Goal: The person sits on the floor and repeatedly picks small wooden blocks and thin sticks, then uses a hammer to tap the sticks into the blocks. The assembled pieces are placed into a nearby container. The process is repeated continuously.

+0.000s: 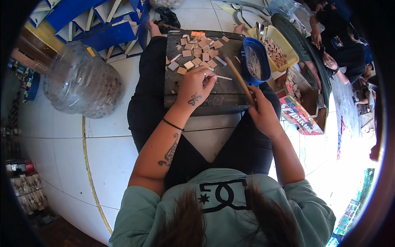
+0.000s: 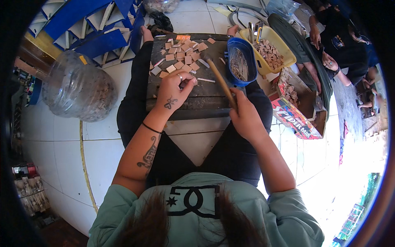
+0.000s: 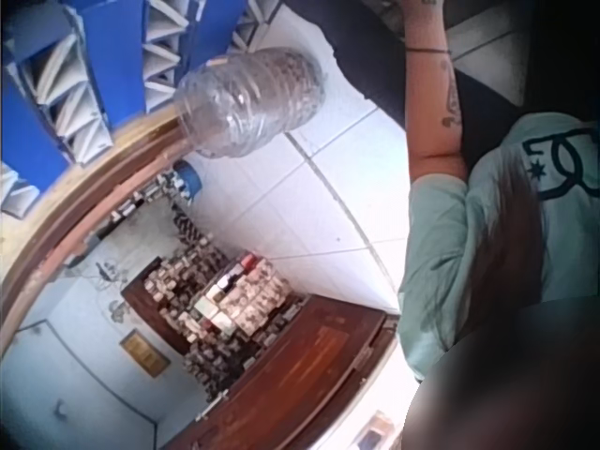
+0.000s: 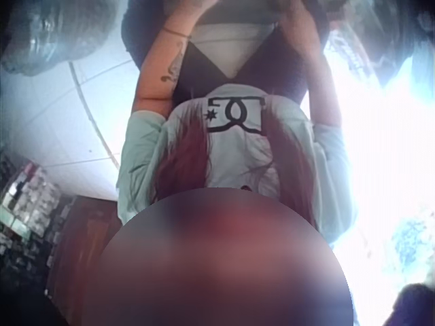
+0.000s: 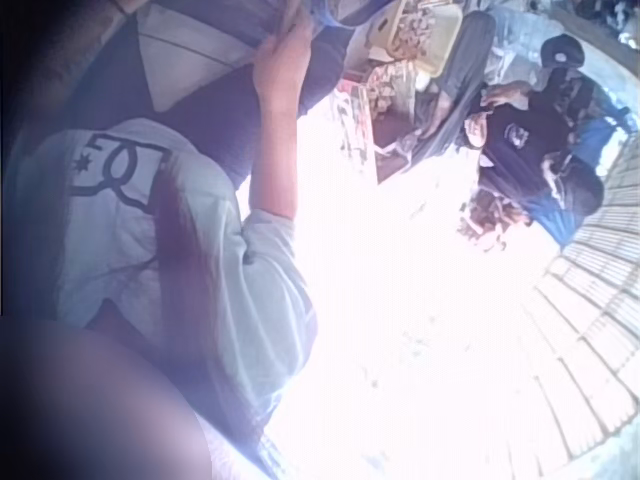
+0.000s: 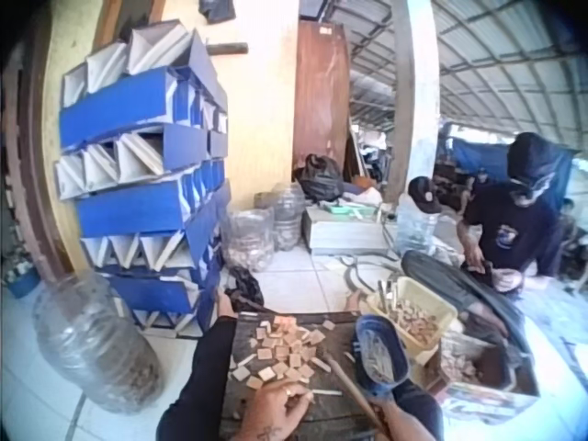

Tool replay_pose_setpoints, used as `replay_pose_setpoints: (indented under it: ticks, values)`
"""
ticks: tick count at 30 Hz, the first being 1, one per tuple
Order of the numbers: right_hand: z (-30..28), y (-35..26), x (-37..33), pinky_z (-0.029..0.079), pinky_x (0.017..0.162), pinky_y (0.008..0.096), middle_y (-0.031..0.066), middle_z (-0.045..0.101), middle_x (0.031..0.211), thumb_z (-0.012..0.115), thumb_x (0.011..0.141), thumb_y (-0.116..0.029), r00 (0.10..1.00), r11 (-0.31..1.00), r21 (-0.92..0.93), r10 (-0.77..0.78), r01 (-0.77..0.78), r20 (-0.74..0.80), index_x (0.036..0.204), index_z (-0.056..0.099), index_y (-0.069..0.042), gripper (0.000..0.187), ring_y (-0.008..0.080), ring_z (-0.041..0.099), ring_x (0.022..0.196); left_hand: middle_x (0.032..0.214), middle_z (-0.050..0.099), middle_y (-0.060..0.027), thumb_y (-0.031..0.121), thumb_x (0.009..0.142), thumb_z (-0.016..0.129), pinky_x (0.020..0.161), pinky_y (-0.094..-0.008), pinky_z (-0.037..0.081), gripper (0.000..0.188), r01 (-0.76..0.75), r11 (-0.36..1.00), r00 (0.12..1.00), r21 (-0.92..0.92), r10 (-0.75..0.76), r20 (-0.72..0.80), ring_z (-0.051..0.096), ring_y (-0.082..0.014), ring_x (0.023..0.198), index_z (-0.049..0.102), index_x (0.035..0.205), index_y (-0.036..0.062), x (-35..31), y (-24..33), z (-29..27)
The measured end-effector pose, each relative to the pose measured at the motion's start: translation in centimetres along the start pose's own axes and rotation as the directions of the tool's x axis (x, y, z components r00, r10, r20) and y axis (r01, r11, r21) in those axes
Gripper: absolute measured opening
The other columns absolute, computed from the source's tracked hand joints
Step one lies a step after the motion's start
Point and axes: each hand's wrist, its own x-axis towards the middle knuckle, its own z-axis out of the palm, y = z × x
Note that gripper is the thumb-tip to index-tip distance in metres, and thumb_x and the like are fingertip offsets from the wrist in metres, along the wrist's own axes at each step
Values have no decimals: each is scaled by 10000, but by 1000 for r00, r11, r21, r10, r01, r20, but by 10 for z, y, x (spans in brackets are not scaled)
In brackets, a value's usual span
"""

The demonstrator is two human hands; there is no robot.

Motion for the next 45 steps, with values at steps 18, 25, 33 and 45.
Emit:
replay_pose_setpoints:
  ticks: [18, 25, 33, 45]
  values:
    - [-49, -57, -49, 511, 766, 415, 207, 625, 991, 525, 962, -54, 997, 992, 111, -62, 57, 42, 1468, 402, -140, 528, 386, 642, 859, 811, 656, -99, 3, 858, 644, 608, -272, 536, 44, -73, 992, 997, 106, 71, 24, 674, -184, 650, 631, 830, -29, 1, -6, 2]
    - [-47, -54, -47, 504, 726, 410, 181, 609, 930, 541, 946, -37, 991, 988, 82, -128, 131, -39, 1472, 400, -134, 553, 359, 630, 806, 809, 656, -95, 18, 860, 650, 605, -269, 535, 57, -60, 992, 998, 107, 57, 32, 672, -179, 637, 630, 829, -26, 1, -6, 2]
    - [-45, -50, -48, 504, 715, 412, 163, 595, 891, 544, 935, -24, 987, 987, 43, -156, 157, -32, 1476, 398, -139, 572, 351, 620, 787, 760, 616, -94, 15, 828, 668, 590, -308, 499, 69, -57, 997, 998, 42, 57, -5, 624, -208, 609, 612, 793, -7, 2, -7, 4]
    - [-47, -48, -45, 486, 900, 341, 219, 619, 1204, 502, 954, 2, 994, 999, 51, 1, -7, 106, 1461, 405, -53, 520, 331, 650, 1035, 763, 627, -96, -1, 814, 672, 586, -310, 499, 67, -42, 999, 999, 8, 42, -1, 622, -210, 605, 610, 790, -3, 2, -4, 4]
